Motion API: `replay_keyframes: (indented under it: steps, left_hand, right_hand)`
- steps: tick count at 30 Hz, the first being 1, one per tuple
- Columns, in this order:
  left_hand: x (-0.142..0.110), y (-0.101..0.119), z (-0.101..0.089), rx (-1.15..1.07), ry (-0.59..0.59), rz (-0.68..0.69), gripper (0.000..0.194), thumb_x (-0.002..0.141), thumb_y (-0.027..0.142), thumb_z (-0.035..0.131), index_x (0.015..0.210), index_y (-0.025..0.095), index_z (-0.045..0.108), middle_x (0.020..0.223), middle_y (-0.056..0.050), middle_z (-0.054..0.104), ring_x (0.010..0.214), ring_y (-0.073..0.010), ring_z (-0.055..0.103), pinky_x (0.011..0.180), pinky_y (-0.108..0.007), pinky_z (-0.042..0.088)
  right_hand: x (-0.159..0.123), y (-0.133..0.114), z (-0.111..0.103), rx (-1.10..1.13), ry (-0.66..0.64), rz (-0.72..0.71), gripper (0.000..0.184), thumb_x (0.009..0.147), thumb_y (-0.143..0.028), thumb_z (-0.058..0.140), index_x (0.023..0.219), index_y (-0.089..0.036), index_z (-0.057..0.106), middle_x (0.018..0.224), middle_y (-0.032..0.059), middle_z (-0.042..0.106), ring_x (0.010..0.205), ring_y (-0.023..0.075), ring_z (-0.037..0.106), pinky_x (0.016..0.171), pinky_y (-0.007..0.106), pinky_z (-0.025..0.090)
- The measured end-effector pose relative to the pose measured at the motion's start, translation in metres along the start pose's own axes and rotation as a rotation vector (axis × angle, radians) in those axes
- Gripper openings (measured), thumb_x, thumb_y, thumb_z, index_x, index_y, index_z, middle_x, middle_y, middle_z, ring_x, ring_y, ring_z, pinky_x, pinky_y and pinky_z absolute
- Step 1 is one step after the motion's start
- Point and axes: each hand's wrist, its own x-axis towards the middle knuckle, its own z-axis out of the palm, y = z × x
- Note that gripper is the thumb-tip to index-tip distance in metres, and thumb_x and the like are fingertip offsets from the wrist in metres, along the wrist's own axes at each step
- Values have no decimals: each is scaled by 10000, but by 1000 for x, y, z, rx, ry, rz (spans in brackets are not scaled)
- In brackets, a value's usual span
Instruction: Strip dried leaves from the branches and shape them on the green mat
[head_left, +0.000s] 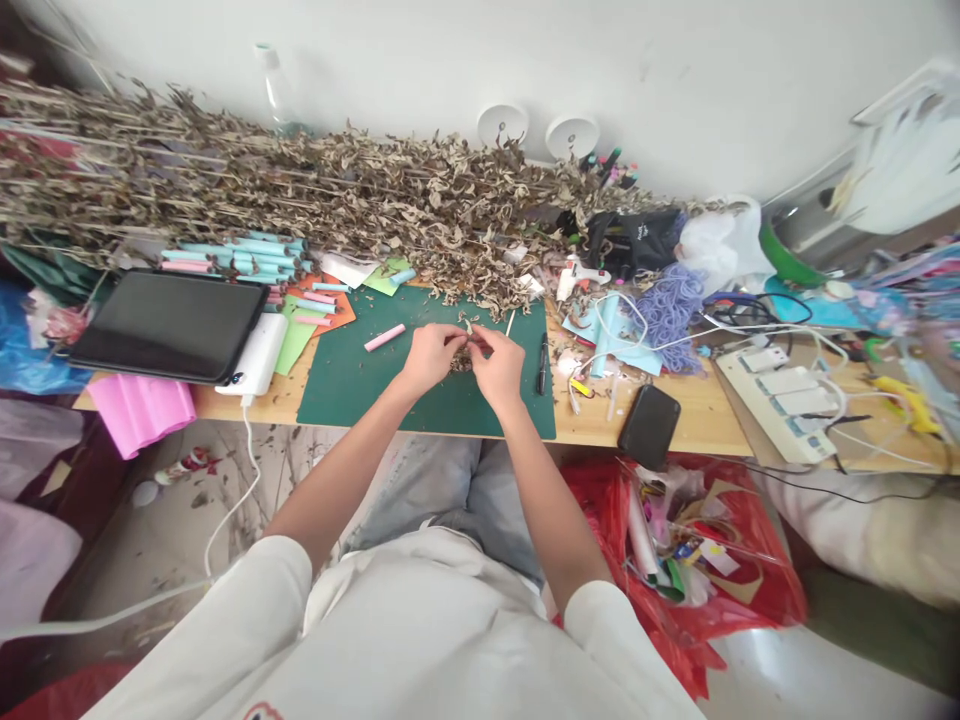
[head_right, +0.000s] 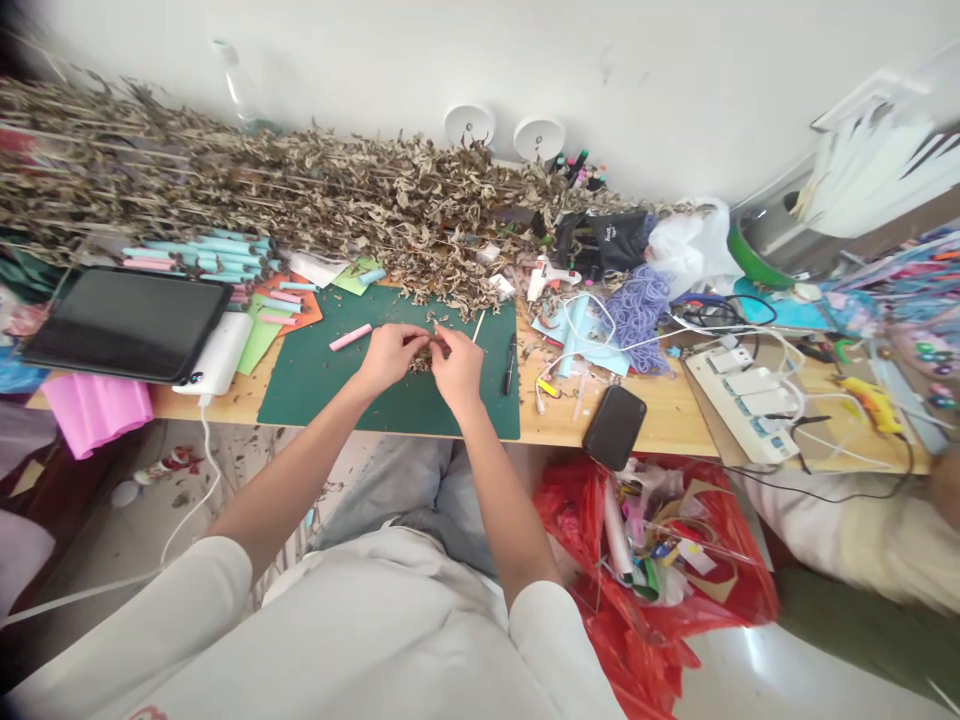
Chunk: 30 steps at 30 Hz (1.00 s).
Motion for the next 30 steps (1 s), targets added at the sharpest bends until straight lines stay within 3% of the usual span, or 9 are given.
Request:
replay_keyframes:
  steps: [9, 12, 16, 21, 27, 30]
  left_hand:
    - [-2, 3, 3, 52, 38, -14, 193, 842, 207, 570, 787, 164, 749, 727, -61, 727, 649, -175, 609, 653, -266, 430]
    - [-4, 1, 6, -24, 68, -69, 195, 851, 231, 560, 799, 148, 729, 693, -46, 704, 614, -154, 583, 625, -249, 418]
    - [-3, -9, 11, -244, 133, -145, 216, 858, 304, 580, 826, 141, 718, 751, -46, 712, 662, -147, 604, 637, -235, 439]
    - [1, -19, 10, -338, 100, -145, 237, 847, 338, 603, 783, 139, 714, 669, -27, 665, 604, -133, 560, 582, -229, 414]
    - [0, -9, -1, -194, 6, -104, 242, 874, 265, 548, 734, 138, 700, 670, -38, 671, 608, -147, 558, 597, -247, 409]
    - [-5, -2, -3, -44, 15, -39, 212, 865, 199, 535, 765, 135, 710, 702, -47, 689, 638, -158, 569, 634, -264, 404]
  right_hand:
    - [2, -13, 3, -167, -2, -13, 220, 903, -199, 496, 910, -186, 715, 906, 87, 728, 844, 213, 656, 810, 324, 494]
    - [2, -17, 10, -186, 61, -1, 209, 881, -186, 478, 902, -175, 686, 907, 103, 706, 855, 226, 638, 805, 336, 490]
    - [3, -18, 15, 38, 158, 97, 196, 875, -234, 495, 894, -182, 683, 863, 76, 720, 781, 197, 649, 777, 321, 520]
    - [3, -15, 9, 250, 94, 111, 211, 849, -297, 583, 959, -190, 728, 921, 67, 749, 792, 186, 685, 776, 315, 554]
    - [3, -13, 8, 42, 75, -46, 225, 894, -263, 521, 895, -202, 737, 892, 71, 734, 815, 200, 670, 781, 321, 527]
    - [1, -14, 9, -106, 57, -105, 225, 884, -217, 497, 904, -169, 717, 873, 95, 712, 802, 224, 649, 752, 342, 514]
